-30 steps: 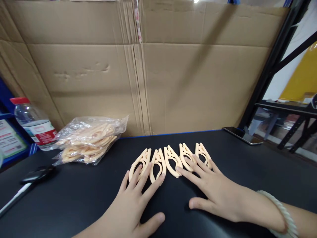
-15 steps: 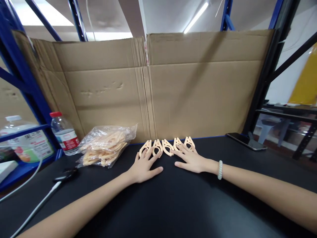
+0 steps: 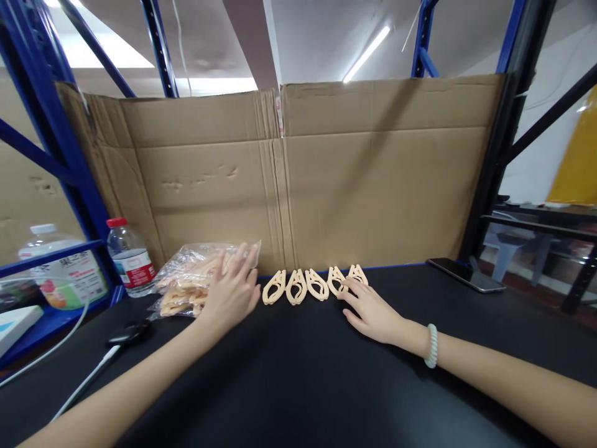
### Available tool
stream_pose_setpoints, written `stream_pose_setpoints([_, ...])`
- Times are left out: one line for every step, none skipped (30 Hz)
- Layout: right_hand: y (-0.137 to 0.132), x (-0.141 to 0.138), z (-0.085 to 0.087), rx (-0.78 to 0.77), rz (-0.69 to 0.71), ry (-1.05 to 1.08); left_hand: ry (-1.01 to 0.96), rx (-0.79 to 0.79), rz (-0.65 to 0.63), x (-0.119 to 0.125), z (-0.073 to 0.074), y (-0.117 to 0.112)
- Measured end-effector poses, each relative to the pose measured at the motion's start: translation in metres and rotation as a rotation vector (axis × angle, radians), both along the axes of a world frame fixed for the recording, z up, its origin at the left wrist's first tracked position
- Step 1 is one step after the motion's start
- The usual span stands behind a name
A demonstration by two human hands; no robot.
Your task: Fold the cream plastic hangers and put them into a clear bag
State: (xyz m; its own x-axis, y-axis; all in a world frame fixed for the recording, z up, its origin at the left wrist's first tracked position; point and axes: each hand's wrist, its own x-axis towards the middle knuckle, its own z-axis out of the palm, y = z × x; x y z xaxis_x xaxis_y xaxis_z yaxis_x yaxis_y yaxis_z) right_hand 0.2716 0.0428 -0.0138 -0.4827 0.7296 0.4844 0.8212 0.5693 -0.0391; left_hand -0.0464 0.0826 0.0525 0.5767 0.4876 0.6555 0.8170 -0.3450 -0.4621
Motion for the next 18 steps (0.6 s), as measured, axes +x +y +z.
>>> stream_pose_setpoints([0.001, 0.000, 0.000, 0.002, 0.008, 0.020, 0.007, 0.005, 0.038, -0.005, 0.003, 0.003])
stream_pose_setpoints([0.001, 0.001, -0.001, 0.003, 0.013, 0.036, 0.011, 0.005, 0.059, -0.010, 0.005, 0.004])
stream_pose_setpoints([0.001, 0.001, -0.001, 0.002, 0.016, 0.048, 0.016, -0.005, 0.064, -0.012, 0.006, 0.005])
stream_pose_setpoints([0.001, 0.002, -0.001, 0.003, 0.017, 0.059, 0.019, -0.020, 0.050, -0.013, 0.006, 0.004])
stream_pose_setpoints([0.001, 0.002, 0.000, 0.003, 0.019, 0.072, 0.019, -0.039, 0.015, -0.012, 0.005, 0.001])
stream_pose_setpoints([0.000, 0.002, 0.000, 0.003, 0.022, 0.086, 0.027, -0.067, -0.035, -0.009, 0.004, -0.005])
stream_pose_setpoints([0.000, 0.002, 0.000, 0.002, 0.026, 0.101, 0.037, -0.092, -0.101, -0.004, 0.002, -0.013])
stream_pose_setpoints([0.000, 0.003, 0.000, 0.001, 0.029, 0.119, 0.060, -0.125, -0.184, 0.002, 0.000, -0.023])
stream_pose_setpoints([0.000, 0.003, 0.000, -0.001, 0.032, 0.140, 0.113, -0.179, -0.263, 0.009, -0.003, -0.034])
stream_pose_setpoints([0.000, 0.004, 0.000, -0.002, 0.035, 0.167, 0.168, -0.207, -0.361, 0.017, -0.006, -0.046])
stream_pose_setpoints([0.002, 0.006, 0.000, -0.002, 0.032, 0.200, 0.239, -0.234, -0.472, 0.024, -0.009, -0.058])
stream_pose_setpoints([0.003, 0.007, 0.000, 0.001, 0.021, 0.241, 0.280, -0.243, -0.575, 0.031, -0.012, -0.069])
stream_pose_setpoints([0.005, 0.009, 0.000, 0.008, 0.001, 0.289, 0.302, -0.266, -0.665, 0.036, -0.015, -0.079])
stream_pose_setpoints([0.006, 0.011, 0.000, 0.016, -0.027, 0.339, 0.311, -0.308, -0.748, 0.041, -0.017, -0.088])
stream_pose_setpoints([0.007, 0.013, 0.002, 0.024, -0.058, 0.387, 0.307, -0.366, -0.803, 0.044, -0.018, -0.095])
stream_pose_setpoints([0.008, 0.014, 0.004, 0.030, -0.087, 0.429, 0.298, -0.428, -0.834, 0.045, -0.019, -0.100])
stream_pose_setpoints([0.007, 0.014, 0.006, 0.032, -0.108, 0.461, 0.282, -0.494, -0.855, 0.045, -0.019, -0.104])
stream_pose_setpoints([0.005, 0.013, 0.009, 0.028, -0.116, 0.481, 0.268, -0.559, -0.868, 0.044, -0.018, -0.106])
